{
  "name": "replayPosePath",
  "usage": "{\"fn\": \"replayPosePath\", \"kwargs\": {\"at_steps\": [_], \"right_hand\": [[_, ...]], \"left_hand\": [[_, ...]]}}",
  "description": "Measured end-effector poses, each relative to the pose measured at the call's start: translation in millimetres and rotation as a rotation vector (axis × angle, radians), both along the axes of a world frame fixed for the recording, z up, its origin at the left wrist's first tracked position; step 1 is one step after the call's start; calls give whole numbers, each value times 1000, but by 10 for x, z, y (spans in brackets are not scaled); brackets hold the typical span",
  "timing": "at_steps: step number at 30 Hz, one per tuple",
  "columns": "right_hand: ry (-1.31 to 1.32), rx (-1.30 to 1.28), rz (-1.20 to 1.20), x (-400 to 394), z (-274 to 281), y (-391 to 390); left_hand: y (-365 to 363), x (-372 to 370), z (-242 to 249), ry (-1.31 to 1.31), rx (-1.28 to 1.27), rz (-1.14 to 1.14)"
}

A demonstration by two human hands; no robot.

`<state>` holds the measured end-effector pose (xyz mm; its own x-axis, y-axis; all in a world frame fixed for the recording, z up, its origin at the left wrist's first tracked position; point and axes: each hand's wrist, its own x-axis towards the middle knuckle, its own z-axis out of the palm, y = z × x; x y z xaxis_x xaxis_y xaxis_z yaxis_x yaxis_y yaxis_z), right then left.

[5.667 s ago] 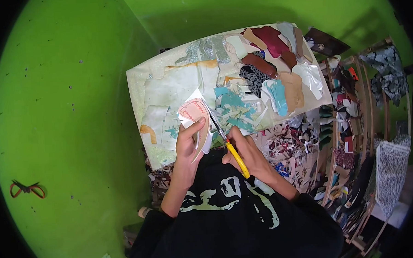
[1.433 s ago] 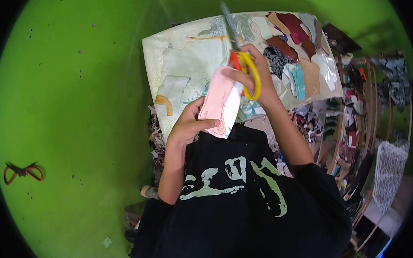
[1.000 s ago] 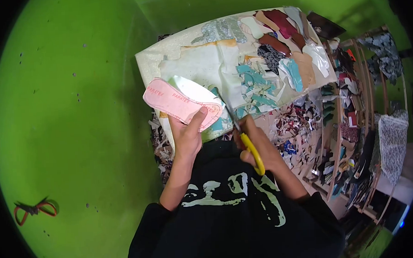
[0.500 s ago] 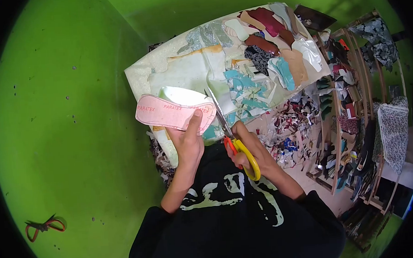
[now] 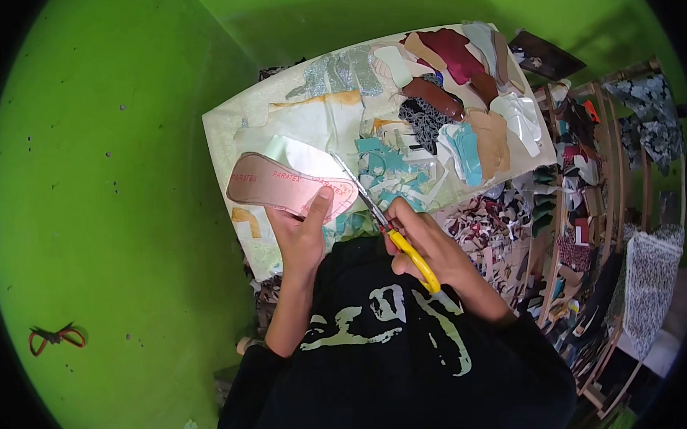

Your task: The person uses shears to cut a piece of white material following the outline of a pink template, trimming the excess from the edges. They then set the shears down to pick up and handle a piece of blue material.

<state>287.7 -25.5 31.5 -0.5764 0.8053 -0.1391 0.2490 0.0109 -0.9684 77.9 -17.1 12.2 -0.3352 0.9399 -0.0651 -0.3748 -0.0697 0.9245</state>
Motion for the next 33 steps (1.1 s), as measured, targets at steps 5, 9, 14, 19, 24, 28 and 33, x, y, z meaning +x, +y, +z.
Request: {"fn": "replayPosePath", "kwargs": {"at_steps": [5,9,14,19,24,28,33], "right_hand": [[-2,-64,78,364,54,216],[66,-30,167,466,23,342],[-75,68,301,468,-40,412],[-186,79,334,393,-8,317],[-166,-13,373,218,40,206],[-111,58,317,-101,-19,-1],[-203,77,289,-506,51,-213]], "left_hand": [[87,162,-4,35,17,33],[134,267,83,79,58,83],[62,246,144,148,5,11],[-20,68,194,138,-13,-61],[-135,-210,190,8,-71,-170],[-197,-431,156,1,-11,-214],[-285,-873,88,25,-9,-249]]}}
